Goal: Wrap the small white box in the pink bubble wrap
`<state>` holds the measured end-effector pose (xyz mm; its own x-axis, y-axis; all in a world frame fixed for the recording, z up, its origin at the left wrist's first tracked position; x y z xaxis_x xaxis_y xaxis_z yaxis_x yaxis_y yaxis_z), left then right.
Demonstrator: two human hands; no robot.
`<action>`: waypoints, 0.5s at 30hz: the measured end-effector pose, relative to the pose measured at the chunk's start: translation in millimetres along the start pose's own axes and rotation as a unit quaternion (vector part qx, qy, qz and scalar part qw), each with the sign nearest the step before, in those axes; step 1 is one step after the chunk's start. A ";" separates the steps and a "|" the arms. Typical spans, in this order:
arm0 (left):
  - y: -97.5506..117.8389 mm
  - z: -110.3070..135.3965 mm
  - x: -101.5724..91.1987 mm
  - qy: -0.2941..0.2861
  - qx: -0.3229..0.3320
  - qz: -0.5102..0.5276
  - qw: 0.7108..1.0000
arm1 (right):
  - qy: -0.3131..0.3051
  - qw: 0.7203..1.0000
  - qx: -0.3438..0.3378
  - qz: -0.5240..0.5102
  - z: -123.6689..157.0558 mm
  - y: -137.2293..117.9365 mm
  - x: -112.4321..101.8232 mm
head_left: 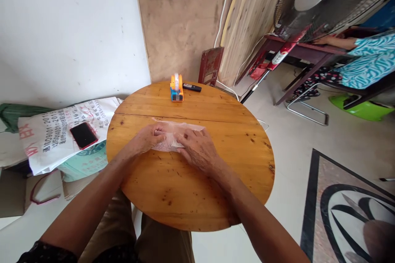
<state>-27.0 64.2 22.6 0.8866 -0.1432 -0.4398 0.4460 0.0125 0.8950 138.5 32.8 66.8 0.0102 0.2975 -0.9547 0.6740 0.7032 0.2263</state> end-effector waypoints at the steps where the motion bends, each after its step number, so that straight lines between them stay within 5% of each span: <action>1: -0.3 1.1 -0.3 0.009 -0.006 -0.039 0.999 | -0.007 1.000 -0.008 0.012 -2.5 -2.3 -3.4; 7: 3.2 10.7 -15.9 0.123 -0.044 -0.245 0.961 | -0.085 0.994 -0.045 0.051 -18.8 -12.6 -11.6; 15: -3.2 15.5 -17.2 0.098 -0.102 -0.207 0.968 | -0.101 0.992 -0.054 0.047 -24.0 -10.9 -7.5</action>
<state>-45.6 51.3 28.5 0.6237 0.0124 -0.7815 0.7657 0.1915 0.6141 113.3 38.3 76.1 0.2238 0.2367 -0.9454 0.5809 0.7465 0.3245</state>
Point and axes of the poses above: each hand's wrist, its own z-axis away from the middle knuckle, its own x-axis out of the palm, y = z × x, the point moved 7 cm from there along -z, towards the middle knuckle, and after that the axes turned 5 degrees about z, right-handed, at the moved point
